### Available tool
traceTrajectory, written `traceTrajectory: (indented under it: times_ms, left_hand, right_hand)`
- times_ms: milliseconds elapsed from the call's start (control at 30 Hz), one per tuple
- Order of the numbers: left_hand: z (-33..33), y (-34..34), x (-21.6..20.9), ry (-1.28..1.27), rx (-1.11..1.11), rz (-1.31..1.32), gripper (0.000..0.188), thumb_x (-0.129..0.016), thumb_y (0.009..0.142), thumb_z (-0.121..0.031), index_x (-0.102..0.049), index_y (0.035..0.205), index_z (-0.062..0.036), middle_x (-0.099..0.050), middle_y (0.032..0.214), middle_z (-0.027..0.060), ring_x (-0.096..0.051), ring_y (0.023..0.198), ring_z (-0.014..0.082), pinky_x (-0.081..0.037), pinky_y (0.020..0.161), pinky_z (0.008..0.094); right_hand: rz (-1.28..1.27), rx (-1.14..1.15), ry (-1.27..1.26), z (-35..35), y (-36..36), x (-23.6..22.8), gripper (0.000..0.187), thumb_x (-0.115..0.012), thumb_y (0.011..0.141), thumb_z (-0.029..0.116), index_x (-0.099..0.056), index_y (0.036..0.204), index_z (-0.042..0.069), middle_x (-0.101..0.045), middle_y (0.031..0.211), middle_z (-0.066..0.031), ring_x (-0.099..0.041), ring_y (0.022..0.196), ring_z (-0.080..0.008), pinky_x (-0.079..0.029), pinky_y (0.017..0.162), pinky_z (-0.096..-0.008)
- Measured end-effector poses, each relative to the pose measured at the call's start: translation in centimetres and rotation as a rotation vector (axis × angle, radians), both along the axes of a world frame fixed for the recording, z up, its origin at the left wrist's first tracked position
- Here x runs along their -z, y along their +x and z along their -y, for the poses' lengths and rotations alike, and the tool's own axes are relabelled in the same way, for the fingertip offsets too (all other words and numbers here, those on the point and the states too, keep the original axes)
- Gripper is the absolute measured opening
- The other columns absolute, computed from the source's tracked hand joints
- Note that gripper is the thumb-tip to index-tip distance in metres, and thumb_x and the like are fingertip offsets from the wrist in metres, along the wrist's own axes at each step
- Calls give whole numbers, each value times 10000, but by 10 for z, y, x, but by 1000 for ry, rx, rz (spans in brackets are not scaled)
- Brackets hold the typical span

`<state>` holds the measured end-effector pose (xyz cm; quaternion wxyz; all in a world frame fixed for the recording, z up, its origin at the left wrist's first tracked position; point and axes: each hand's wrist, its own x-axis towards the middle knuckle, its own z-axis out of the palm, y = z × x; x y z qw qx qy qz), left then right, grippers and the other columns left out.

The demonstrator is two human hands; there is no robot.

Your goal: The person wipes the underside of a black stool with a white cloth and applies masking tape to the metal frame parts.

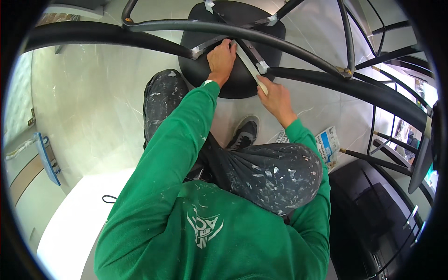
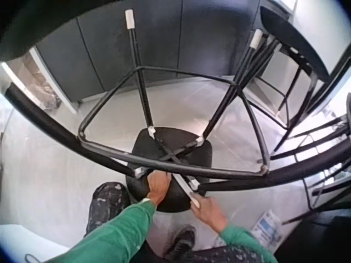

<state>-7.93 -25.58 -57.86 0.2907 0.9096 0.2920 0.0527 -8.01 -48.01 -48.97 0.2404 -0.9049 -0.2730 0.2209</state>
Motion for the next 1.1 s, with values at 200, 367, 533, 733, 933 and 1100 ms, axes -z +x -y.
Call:
traceTrajectory:
  times_ms: [200, 367, 533, 733, 933, 1100]
  left_hand:
    - [5, 9, -2, 45, -124, -10, 201, -673, 960, -299, -762, 964, -120, -748, 825, 161, -734, 770, 376, -565, 705, 487]
    - [12, 17, -6, 36, -268, -15, 239, -708, 924, -323, -776, 888, -97, -737, 799, 175, -728, 771, 393, -565, 708, 493]
    - [16, 22, -2, 87, -350, -74, 205, -720, 910, -310, -778, 866, -118, -739, 795, 164, -728, 756, 386, -566, 703, 496]
    - [18, 24, 6, 137, -338, -53, 254, -743, 893, -352, -787, 851, -106, -742, 790, 168, -735, 758, 382, -570, 712, 496]
    - [17, 24, 4, 117, -363, -93, 321, -783, 863, -383, -791, 800, -68, -744, 781, 176, -742, 764, 380, -573, 715, 483]
    - [17, 23, 4, 105, -374, 7, 285, -822, 827, -348, -798, 798, -66, -744, 773, 171, -742, 766, 375, -569, 720, 475]
  right_hand:
    - [-4, 23, 41, -3, -5, 1, 396, -668, 923, 250, -685, 1304, 141, -712, 843, -238, -696, 799, -432, -543, 727, -529]
    - [-4, 61, 63, -7, -3, 3, 389, -660, 929, 242, -681, 1303, 138, -715, 869, -240, -695, 820, -439, -543, 731, -527]
    - [9, 76, 43, -11, 0, -5, 384, -655, 929, 252, -688, 1295, 140, -717, 867, -235, -693, 815, -442, -546, 728, -525]
    - [12, 75, 16, -15, 2, -3, 355, -653, 924, 247, -704, 1259, 141, -699, 841, -246, -685, 817, -441, -529, 733, -531]
    - [104, 7, 5, -24, 4, -2, 327, -651, 894, 197, -695, 1194, 75, -728, 854, -212, -713, 818, -402, -569, 744, -520]
    - [144, 4, -29, -25, 3, 3, 318, -656, 877, 177, -697, 1171, 61, -728, 833, -206, -723, 800, -382, -584, 727, -493]
